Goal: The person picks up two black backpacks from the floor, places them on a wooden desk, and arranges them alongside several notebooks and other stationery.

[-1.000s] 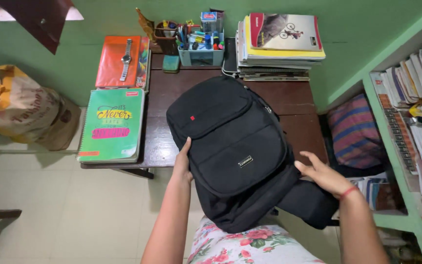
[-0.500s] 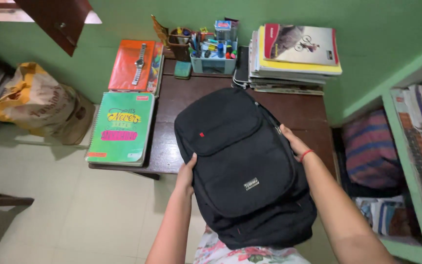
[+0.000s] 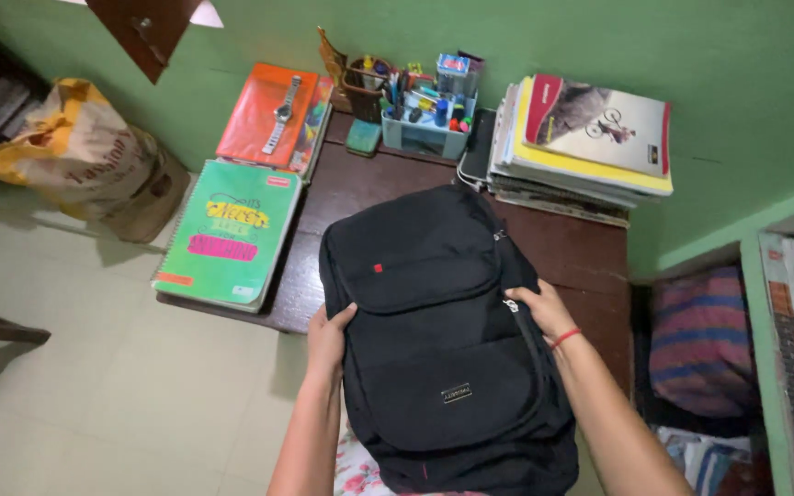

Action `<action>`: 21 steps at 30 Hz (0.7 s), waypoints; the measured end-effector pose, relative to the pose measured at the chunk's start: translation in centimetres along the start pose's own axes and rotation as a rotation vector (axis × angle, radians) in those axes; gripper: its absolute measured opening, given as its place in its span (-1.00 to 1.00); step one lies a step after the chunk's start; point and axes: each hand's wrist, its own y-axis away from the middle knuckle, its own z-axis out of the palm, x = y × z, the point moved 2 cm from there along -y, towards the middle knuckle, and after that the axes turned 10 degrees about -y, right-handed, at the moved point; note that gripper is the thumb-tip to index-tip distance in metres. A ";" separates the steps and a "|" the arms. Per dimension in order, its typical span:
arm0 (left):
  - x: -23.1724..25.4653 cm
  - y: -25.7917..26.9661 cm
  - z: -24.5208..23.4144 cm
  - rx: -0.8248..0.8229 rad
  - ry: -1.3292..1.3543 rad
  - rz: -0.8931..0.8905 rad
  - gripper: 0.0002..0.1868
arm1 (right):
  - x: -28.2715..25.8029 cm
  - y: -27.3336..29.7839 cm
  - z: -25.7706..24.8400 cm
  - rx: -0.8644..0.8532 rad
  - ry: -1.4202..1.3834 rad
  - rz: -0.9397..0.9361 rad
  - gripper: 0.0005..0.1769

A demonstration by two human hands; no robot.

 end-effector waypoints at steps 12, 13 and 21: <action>13.9 -11.1 -0.1 -0.202 -0.272 0.271 -0.57 | -2.8 -5.0 6.1 -0.001 -0.053 -0.324 -0.58; 14.8 -12.9 -0.4 -0.210 -0.274 0.274 -0.57 | -2.6 -5.7 7.1 0.005 -0.056 -0.329 -0.58; 16.8 -26.2 -3.5 -0.255 -0.656 0.532 -0.54 | 0.9 -9.8 14.9 0.125 -0.083 -0.417 -0.55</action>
